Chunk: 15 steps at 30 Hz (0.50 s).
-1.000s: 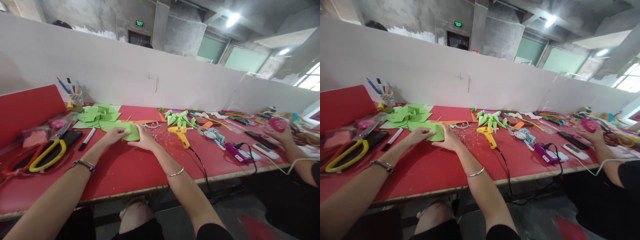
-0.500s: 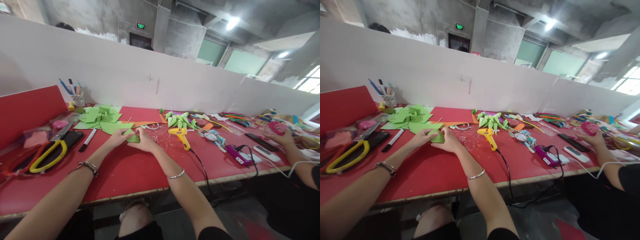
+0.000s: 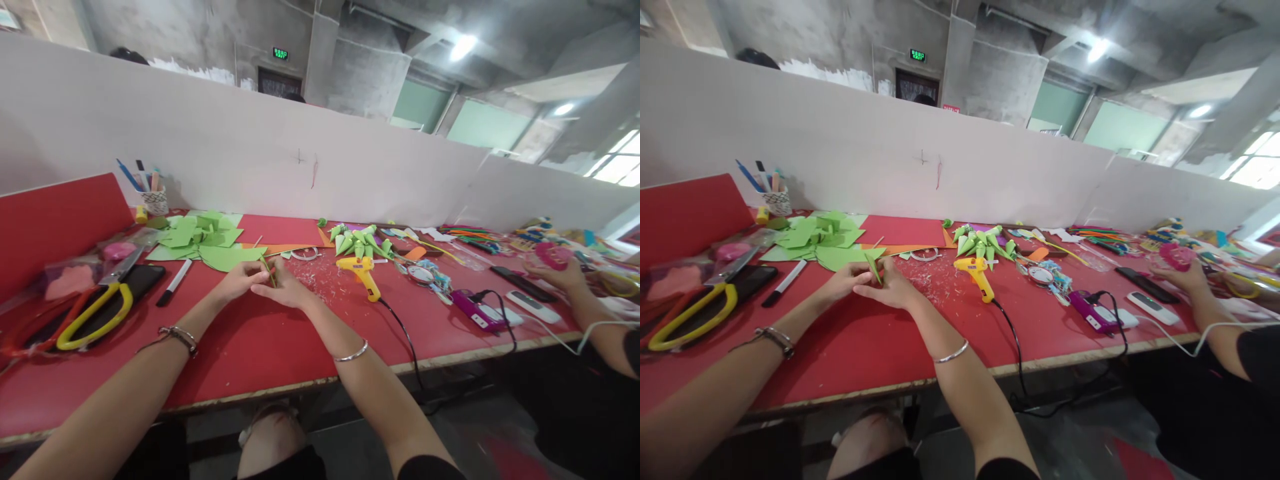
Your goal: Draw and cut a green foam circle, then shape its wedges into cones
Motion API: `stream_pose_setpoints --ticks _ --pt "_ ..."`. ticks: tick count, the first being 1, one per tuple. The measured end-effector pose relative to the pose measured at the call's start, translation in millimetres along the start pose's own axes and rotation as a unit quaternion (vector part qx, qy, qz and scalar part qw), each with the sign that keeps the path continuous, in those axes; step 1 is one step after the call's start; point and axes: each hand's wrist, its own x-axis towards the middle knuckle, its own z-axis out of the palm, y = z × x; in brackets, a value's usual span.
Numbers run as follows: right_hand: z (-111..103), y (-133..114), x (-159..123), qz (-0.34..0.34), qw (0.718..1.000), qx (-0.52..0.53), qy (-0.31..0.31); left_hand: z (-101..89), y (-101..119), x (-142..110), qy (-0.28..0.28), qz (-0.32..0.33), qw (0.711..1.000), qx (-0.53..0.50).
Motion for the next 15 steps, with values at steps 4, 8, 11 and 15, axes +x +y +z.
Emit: stream_pose_setpoints --ticks 4,8,11,15 --pt "-0.8 -0.3 -0.1 -0.005 0.999 -0.03 0.014 -0.8 -3.9 1.1 0.012 0.0 1.0 0.008" --pt "-1.0 0.6 1.8 -0.013 0.996 -0.082 0.031 -2.4 -6.3 1.4 0.017 0.008 1.0 0.014" --pt "-0.3 2.4 2.9 0.008 0.995 -0.092 0.047 -2.7 -6.6 1.1 0.047 0.005 0.999 0.023" --pt "0.4 6.3 3.7 0.019 0.994 -0.089 0.068 -1.3 -3.6 0.3 0.065 0.01 0.998 0.021"
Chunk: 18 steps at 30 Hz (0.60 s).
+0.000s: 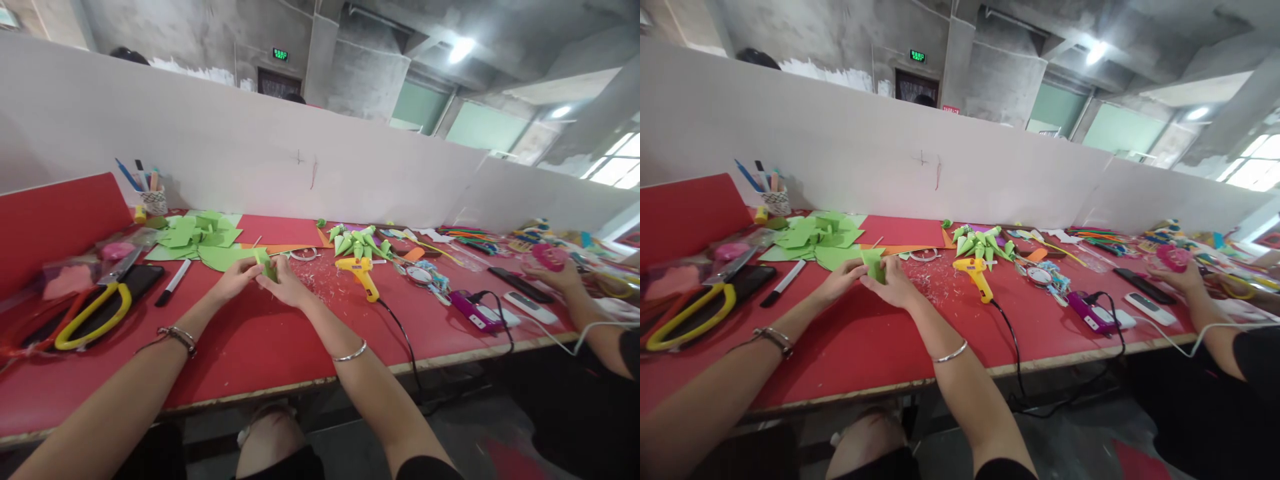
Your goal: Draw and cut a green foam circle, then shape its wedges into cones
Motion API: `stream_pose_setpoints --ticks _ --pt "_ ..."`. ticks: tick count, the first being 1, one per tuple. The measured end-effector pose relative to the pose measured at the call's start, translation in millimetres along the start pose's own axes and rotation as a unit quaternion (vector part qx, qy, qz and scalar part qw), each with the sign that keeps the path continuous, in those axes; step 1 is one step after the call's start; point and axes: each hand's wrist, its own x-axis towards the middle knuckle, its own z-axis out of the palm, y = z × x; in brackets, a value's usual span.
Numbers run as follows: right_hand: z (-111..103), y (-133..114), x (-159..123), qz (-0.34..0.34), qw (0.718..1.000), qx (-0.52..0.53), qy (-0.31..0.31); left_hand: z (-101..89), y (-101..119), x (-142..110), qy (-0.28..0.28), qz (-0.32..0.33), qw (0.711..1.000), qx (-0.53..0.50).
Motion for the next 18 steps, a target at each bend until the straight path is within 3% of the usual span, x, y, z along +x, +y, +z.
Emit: stream_pose_setpoints --ticks 18 --pt "-3.9 0.0 -0.2 -0.003 0.998 0.062 -0.005 0.3 5.8 -0.9 -0.043 0.039 0.997 -0.05"
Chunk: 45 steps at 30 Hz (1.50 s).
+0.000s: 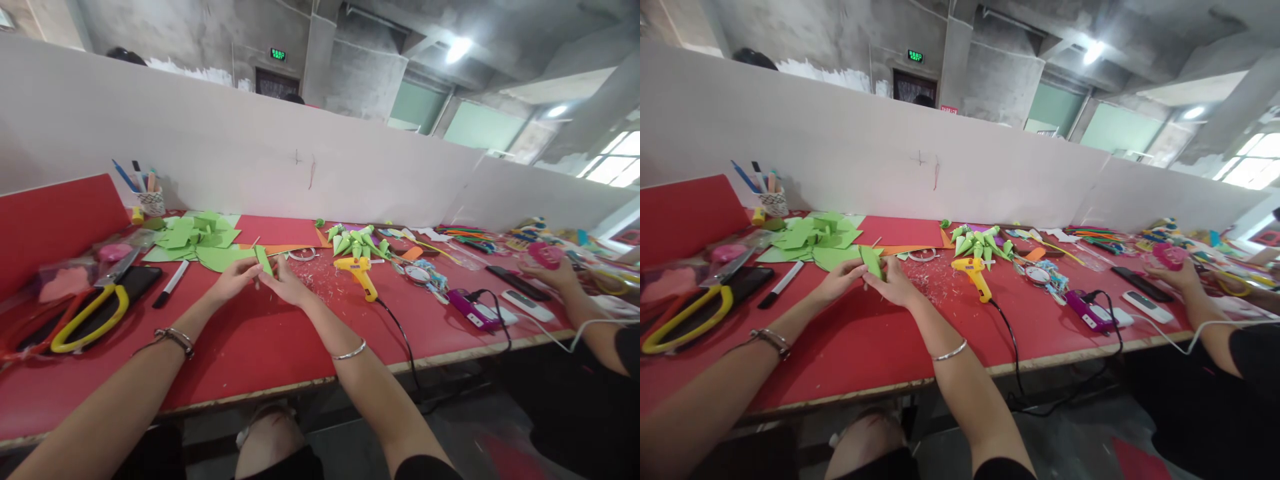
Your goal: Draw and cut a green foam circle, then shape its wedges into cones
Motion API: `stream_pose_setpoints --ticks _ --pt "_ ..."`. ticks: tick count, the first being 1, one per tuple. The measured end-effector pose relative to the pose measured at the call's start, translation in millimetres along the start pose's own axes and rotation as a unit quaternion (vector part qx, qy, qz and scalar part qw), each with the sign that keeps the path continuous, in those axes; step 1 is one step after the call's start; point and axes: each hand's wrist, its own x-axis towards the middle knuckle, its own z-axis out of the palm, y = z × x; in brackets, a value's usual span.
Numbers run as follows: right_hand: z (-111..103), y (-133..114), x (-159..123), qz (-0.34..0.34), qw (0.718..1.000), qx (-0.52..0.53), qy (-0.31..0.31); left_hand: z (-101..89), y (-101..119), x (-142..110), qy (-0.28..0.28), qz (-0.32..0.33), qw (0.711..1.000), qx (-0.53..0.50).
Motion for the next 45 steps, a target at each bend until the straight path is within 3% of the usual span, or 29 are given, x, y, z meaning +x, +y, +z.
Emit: stream_pose_setpoints --ticks 7,13,22,31,37,45 --pt "0.6 0.5 1.3 -0.017 1.0 0.014 -0.009 -1.2 -4.8 0.5 -0.005 -0.003 1.0 -0.019" --pt "2.1 2.6 2.0 -0.012 0.997 0.066 -0.031 -2.1 -3.9 -1.1 0.029 -0.001 0.999 -0.015" --pt "-1.1 -2.8 0.1 -0.006 0.997 0.068 -0.044 -0.3 -1.4 -0.7 0.017 -0.016 0.999 -0.033" --pt "-1.5 0.8 0.4 -0.038 0.998 0.041 -0.02 -2.1 -4.0 -1.1 0.008 -0.004 1.0 -0.027" --pt "-1.7 4.2 4.5 -0.111 0.994 -0.015 -0.011 -1.3 -1.0 -0.8 0.015 -0.008 1.0 -0.026" --pt "-0.3 6.1 5.0 -0.069 0.997 0.011 0.013 -1.7 2.7 -0.7 0.029 0.003 0.999 0.038"
